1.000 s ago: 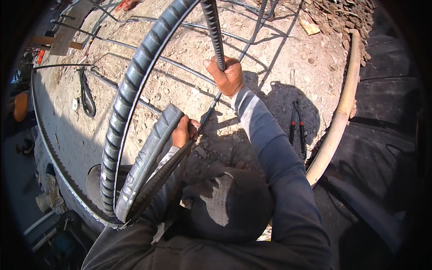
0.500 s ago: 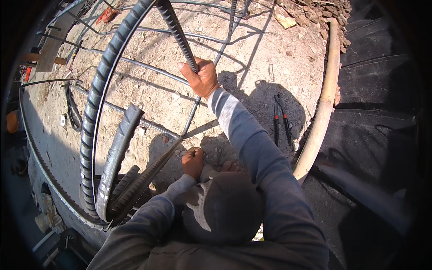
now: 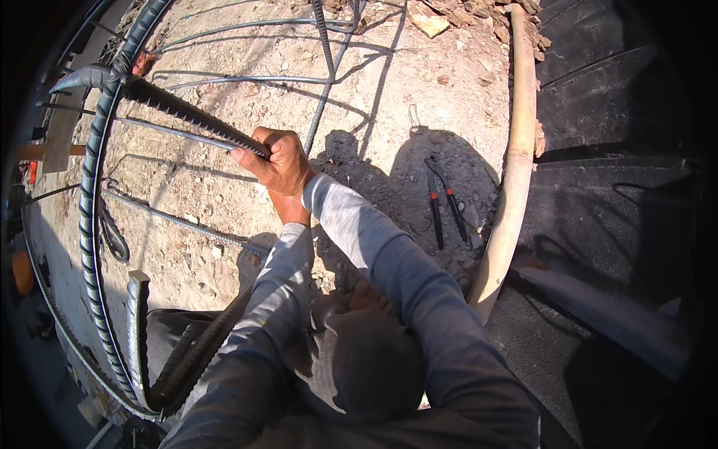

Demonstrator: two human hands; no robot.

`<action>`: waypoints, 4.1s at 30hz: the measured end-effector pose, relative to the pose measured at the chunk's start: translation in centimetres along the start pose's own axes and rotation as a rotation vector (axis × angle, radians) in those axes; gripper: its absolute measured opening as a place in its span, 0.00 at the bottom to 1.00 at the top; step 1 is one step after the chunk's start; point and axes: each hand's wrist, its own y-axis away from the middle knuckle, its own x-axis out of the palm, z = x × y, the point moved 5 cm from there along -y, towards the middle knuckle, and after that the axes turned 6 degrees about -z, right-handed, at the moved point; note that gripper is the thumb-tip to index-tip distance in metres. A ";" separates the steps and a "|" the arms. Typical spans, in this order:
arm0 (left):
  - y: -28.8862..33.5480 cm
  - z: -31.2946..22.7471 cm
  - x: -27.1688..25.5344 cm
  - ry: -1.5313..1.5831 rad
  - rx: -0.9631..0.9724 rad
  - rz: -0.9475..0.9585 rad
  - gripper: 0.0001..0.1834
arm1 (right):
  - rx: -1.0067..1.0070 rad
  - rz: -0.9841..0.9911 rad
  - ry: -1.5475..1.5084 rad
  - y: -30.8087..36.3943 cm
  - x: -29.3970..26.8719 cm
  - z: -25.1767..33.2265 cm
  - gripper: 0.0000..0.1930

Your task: The person uses wire and a pair of pliers to secure metal rebar rods together into a cage structure at a construction site.

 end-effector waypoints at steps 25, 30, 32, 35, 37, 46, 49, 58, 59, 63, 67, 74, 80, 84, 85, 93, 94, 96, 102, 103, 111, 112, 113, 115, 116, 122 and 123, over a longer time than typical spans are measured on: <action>0.4 2.0 -0.5 -0.106 -0.222 -0.058 0.22 | 0.379 -0.427 0.286 8.0 -21.2 -6.1 0.10; 2.2 0.9 0.0 0.204 -0.500 0.033 0.19 | 0.407 -0.239 0.237 10.7 -16.1 -3.9 0.10; 3.3 -0.3 0.8 0.316 -0.675 0.199 0.17 | 0.389 -0.173 0.248 11.7 -14.5 -3.3 0.09; 4.7 -1.2 1.9 0.454 -0.772 0.380 0.14 | 0.371 -0.070 0.342 12.8 -12.7 -2.8 0.08; 5.0 -0.5 1.5 0.510 -0.775 0.411 0.13 | 0.327 0.044 0.475 12.6 -11.8 -2.0 0.08; 5.1 0.5 -2.9 -0.019 -0.106 0.450 0.09 | 0.393 0.242 0.578 11.0 -14.7 -0.5 0.10; 5.1 -1.3 -3.5 -0.221 -0.006 0.424 0.08 | 0.379 0.316 0.565 11.0 -14.6 -0.4 0.11; 6.8 1.3 -4.7 0.201 -0.763 0.540 0.10 | 0.313 0.413 0.629 11.7 -11.7 -0.9 0.11; 7.1 0.6 -4.6 0.273 -0.876 0.580 0.11 | 0.293 0.374 0.609 12.1 -11.7 -1.2 0.10; 7.1 0.5 -4.8 0.250 -0.911 0.523 0.09 | 0.353 0.341 0.583 12.9 -11.3 -2.3 0.10; 6.2 2.2 -5.4 0.359 -0.938 0.383 0.08 | 0.319 0.275 0.556 12.9 -9.9 -1.6 0.08; 5.0 2.8 -5.3 -0.008 -0.395 0.373 0.10 | 0.306 0.288 0.742 13.2 -10.0 -2.4 0.09; 5.4 3.3 -6.0 -0.181 -0.293 0.319 0.10 | 0.498 -0.172 0.771 13.3 -14.9 -2.2 0.08; 5.2 6.2 -5.7 -0.159 -0.260 0.084 0.11 | 0.460 -0.384 0.827 13.4 -15.9 -5.1 0.09; 4.7 5.1 -4.9 -0.149 -0.253 0.055 0.11 | 0.420 -0.431 0.837 13.7 -16.3 -6.2 0.09; 1.8 5.2 -2.9 -0.220 -0.269 -0.119 0.13 | 0.525 -0.504 0.810 13.3 -13.6 -12.1 0.11; 1.9 5.4 -2.5 -0.202 -0.287 -0.120 0.13 | 0.476 -0.550 0.774 13.3 -13.5 -12.7 0.10; 2.1 5.6 -1.9 -0.189 -0.348 -0.117 0.12 | 0.605 -0.742 0.298 13.4 -14.1 -14.9 0.10; 1.2 6.1 -2.7 -0.296 -0.321 -0.207 0.10 | 0.649 -0.417 0.696 11.5 -10.8 -14.1 0.11; 1.0 5.3 -1.4 -0.284 -0.297 -0.208 0.10 | 0.545 -0.318 0.947 10.6 -11.3 -13.4 0.12; -4.0 4.4 -0.1 -0.686 -0.175 -0.093 0.08 | 1.086 -0.736 -0.159 12.5 -9.7 -16.4 0.14; -4.7 3.7 0.1 -0.715 -0.117 -0.056 0.08 | 1.122 -0.720 -0.185 12.6 -8.8 -15.8 0.14; -5.5 3.4 0.2 -0.745 -0.059 -0.019 0.08 | 1.057 -0.698 -0.183 13.0 -7.9 -16.8 0.14; -7.1 4.2 1.5 -0.797 -0.070 0.155 0.12 | 1.003 -0.680 -0.356 13.7 -6.9 -18.9 0.11; -7.5 4.3 1.9 -0.859 0.015 0.223 0.13 | 1.076 -0.688 -0.380 14.1 -6.2 -19.4 0.08; -8.7 5.9 3.7 -1.282 0.249 0.518 0.20 | 1.000 -0.602 -0.345 13.9 -4.9 -21.0 0.10; -8.8 5.9 4.0 -1.299 0.258 0.541 0.20 | 0.997 -0.594 -0.334 13.9 -5.1 -21.3 0.10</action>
